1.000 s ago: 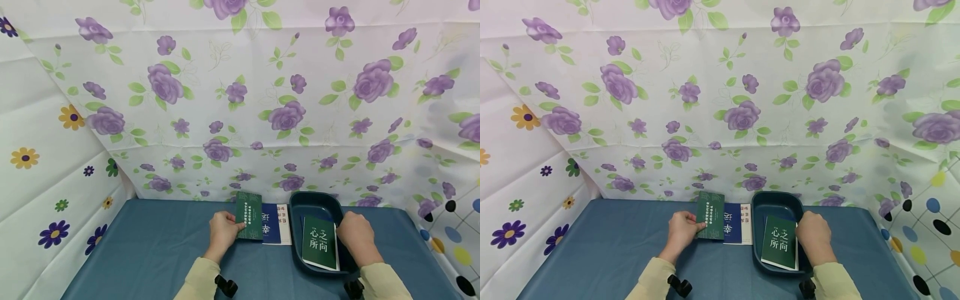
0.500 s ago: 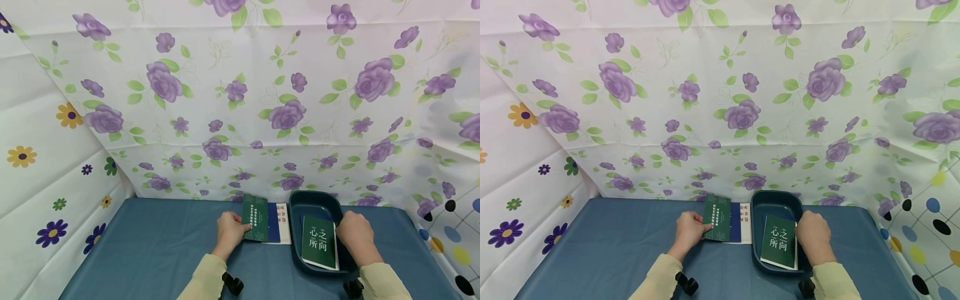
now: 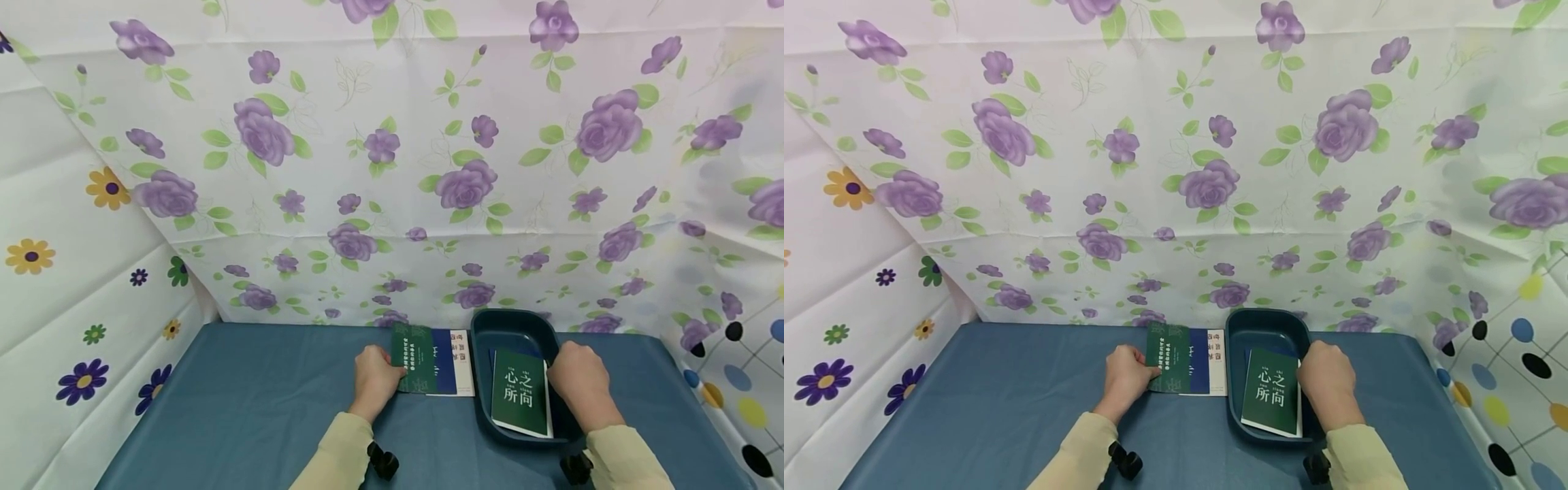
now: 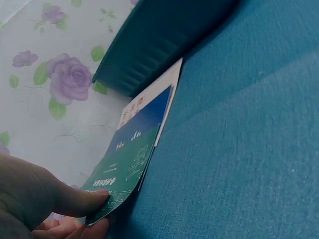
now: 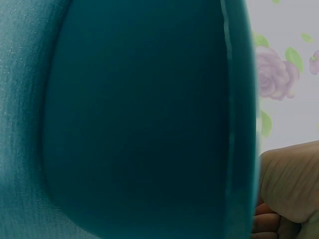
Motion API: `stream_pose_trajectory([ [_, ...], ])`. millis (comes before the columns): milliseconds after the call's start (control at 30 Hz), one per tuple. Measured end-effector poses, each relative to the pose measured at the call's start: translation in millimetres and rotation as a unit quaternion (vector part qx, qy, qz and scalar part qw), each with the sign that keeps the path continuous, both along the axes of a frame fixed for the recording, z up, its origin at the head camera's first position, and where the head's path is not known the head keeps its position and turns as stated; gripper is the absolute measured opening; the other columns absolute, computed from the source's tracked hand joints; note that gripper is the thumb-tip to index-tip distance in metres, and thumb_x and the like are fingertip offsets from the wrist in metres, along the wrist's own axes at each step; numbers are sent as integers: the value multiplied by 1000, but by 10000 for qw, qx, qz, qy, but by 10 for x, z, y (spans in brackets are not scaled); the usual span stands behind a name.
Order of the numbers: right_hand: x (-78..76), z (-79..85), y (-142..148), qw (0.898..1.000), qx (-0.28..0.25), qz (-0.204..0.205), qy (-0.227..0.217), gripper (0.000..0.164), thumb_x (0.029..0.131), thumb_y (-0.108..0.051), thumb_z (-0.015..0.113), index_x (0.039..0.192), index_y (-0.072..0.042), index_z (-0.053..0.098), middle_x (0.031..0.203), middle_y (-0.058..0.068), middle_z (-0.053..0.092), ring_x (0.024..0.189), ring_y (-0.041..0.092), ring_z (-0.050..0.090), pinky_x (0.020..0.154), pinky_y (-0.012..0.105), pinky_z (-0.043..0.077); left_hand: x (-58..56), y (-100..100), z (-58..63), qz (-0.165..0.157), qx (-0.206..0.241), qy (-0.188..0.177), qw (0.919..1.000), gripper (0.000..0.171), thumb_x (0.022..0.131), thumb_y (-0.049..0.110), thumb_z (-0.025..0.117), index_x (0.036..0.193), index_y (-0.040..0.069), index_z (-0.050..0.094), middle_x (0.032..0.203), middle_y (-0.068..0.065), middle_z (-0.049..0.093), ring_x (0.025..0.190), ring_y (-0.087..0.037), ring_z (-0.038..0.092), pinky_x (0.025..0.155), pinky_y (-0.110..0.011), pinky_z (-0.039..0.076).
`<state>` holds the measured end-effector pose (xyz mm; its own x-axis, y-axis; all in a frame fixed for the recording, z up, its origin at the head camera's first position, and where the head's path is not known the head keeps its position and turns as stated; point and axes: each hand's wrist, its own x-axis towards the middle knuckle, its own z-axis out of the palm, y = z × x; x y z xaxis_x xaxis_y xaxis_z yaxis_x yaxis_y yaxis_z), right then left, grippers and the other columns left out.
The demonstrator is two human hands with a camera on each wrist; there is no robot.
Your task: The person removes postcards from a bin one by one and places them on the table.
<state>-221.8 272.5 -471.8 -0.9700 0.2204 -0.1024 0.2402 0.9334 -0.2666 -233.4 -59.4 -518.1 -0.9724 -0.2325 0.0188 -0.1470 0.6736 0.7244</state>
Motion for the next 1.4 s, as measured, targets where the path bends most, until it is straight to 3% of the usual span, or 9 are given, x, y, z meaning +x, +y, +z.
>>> stream_pose_trajectory([
  [200,0,20,-15,10000,33,-20,18,17,83,-13,57,78,3,58,65,12,53,55,25,51,44,40,42,8,-2,-1,-55,-146,180,9997,58,70,15,80,52,22,25,51,8,11,42,-11,13,42,-28,21],
  [533,2,30,-12,10000,24,-15,65,17,82,-13,57,79,3,58,65,12,53,55,25,51,45,39,42,1,-14,-23,-31,-234,156,9996,54,67,15,81,50,21,30,45,8,20,38,-10,25,41,-28,29],
  [733,13,30,-9,9999,25,29,111,17,82,-13,58,78,4,58,65,12,53,55,25,51,45,40,42,3,-3,-16,-2,-460,-28,9989,38,68,18,81,51,16,47,43,3,40,40,-12,43,43,-30,36],
  [967,23,31,-4,9999,1,69,120,17,82,-13,58,78,3,58,65,12,53,54,25,51,45,40,42,3,12,4,44,-764,-83,9970,27,68,21,81,60,14,56,51,2,48,46,-13,47,44,-32,40],
  [1233,21,13,3,9999,-11,79,91,16,82,-11,57,80,4,58,65,13,52,54,25,50,44,39,42,3,9,-6,6,-926,-89,9957,26,70,22,80,61,15,56,51,2,47,46,-13,47,45,-32,39],
  [1400,14,11,-1,10000,-33,25,39,15,82,-11,57,78,3,58,64,12,52,54,25,50,44,38,41,14,21,41,46,-822,22,9966,36,71,24,79,55,17,48,46,3,40,41,-14,42,40,-30,32],
])
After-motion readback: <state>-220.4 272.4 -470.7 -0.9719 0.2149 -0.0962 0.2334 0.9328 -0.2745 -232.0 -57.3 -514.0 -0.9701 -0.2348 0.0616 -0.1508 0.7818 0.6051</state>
